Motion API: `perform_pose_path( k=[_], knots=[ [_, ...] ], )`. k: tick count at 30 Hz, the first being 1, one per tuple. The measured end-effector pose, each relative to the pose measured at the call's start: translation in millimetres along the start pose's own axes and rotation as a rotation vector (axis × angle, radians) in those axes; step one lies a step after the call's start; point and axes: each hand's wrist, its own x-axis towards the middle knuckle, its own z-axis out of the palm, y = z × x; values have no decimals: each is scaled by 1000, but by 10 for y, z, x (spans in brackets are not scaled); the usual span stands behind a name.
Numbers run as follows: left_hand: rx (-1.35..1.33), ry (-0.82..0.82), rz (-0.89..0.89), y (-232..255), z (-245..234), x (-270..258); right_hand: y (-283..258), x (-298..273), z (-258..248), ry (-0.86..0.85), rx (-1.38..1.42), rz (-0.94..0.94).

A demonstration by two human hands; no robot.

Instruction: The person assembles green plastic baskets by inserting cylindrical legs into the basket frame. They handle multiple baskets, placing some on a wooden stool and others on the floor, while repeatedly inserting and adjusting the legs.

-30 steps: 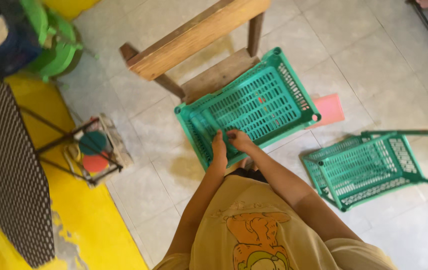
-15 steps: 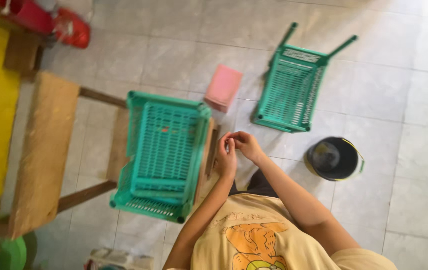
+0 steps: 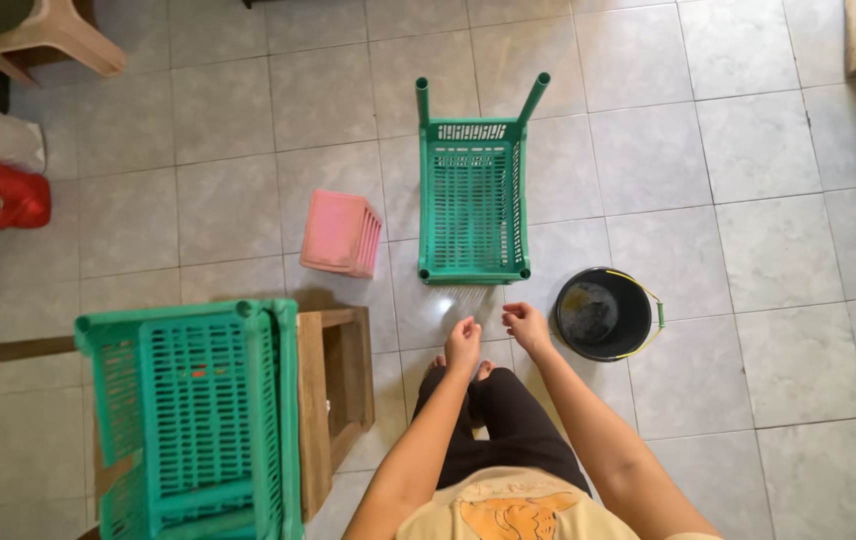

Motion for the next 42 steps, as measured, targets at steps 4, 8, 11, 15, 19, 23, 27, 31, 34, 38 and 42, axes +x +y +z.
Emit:
perform_pose_path(
  k=[4, 8, 11, 15, 19, 23, 27, 31, 34, 38, 42],
  knots=[
    [89, -3, -79, -273, 110, 425, 297, 511, -117, 176, -384, -151],
    [91, 29, -103, -486, 229, 933, 465, 1028, -144, 201, -608, -276],
    [119, 8, -151, -787, 408, 1237, 631, 1366, -85, 165, -754, -242],
    [49, -45, -209, -1122, 748, 1672, 927, 1653, -91, 153, -966, -360],
    [-187, 22, -176, -1244, 908, 2079, 1272, 1762, -78, 205, -1014, -380],
    [-316, 74, -60, -1257, 747, 2235, 1521, 1664, 301, 197, -1094, -290],
    [-224, 81, 83, -1260, 182, 2432, 1670, 1445, 777, -154, -621, -357],
    [113, 322, 88, -1367, 138, 2321, 1638, 1674, 735, 27, -20, -369],
    [-28, 228, -148, -1554, 570, 1878, 1565, 2036, 96, 523, 282, -112],
    [-507, -26, -441, -1644, 890, 1824, 1390, 2470, -941, 804, 195, -417],
    [-740, 35, -481, -1582, 1004, 2200, 1255, 2788, -1381, 579, 336, -595]
  ],
)
